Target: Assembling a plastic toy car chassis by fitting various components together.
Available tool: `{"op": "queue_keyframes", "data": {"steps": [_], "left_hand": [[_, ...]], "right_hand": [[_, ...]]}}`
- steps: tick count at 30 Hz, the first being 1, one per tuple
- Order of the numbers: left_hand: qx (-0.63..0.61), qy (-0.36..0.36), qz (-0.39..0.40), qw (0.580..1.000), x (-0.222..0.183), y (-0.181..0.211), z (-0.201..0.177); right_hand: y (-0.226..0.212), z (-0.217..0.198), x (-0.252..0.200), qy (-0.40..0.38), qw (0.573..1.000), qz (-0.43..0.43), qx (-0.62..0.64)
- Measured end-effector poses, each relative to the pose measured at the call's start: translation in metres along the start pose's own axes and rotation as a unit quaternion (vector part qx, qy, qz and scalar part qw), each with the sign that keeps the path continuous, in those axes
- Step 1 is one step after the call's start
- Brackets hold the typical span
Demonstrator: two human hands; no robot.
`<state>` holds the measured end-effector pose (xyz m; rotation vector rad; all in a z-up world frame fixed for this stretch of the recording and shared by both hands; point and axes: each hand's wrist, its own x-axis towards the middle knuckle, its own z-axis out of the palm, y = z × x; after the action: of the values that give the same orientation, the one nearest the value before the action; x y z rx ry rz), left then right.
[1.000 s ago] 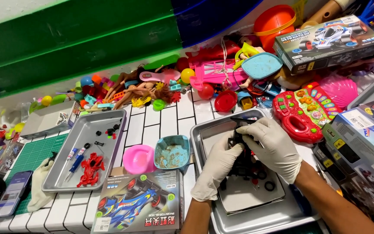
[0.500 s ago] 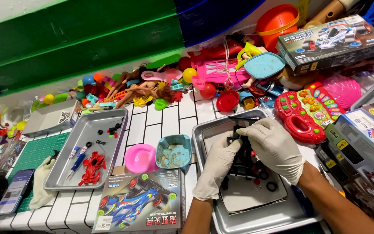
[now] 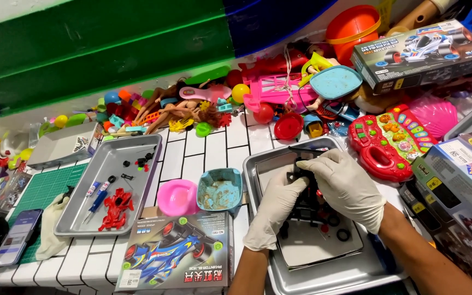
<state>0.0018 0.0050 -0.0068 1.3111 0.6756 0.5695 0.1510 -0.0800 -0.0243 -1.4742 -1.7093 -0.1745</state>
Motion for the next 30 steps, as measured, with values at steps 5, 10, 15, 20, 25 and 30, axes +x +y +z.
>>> {"op": "queue_keyframes", "data": {"steps": [5, 10, 15, 20, 25, 30], "left_hand": [[-0.045, 0.096, 0.019, 0.994, -0.017, 0.027, 0.004], [-0.116, 0.213, 0.016, 0.970, -0.005, 0.022, -0.032], [-0.141, 0.252, 0.036, 0.957, 0.011, 0.000, -0.054], [-0.138, 0.239, 0.066, 0.959, 0.004, 0.015, -0.042], [-0.143, 0.236, 0.051, 0.960, 0.000, 0.022, -0.037], [-0.136, 0.245, 0.075, 0.957, 0.000, 0.024, -0.034]], "right_hand": [[-0.005, -0.004, 0.006, 0.107, 0.989, -0.034, -0.092], [0.022, 0.008, -0.010, 0.039, 0.995, -0.020, -0.089], [0.004, 0.020, -0.014, -0.262, 0.957, 0.065, -0.110], [0.025, 0.024, -0.017, -0.240, 0.952, 0.084, -0.171], [0.013, 0.010, -0.011, -0.232, 0.953, 0.163, -0.107], [0.031, 0.016, -0.023, -0.087, 0.975, 0.135, -0.153]]}}
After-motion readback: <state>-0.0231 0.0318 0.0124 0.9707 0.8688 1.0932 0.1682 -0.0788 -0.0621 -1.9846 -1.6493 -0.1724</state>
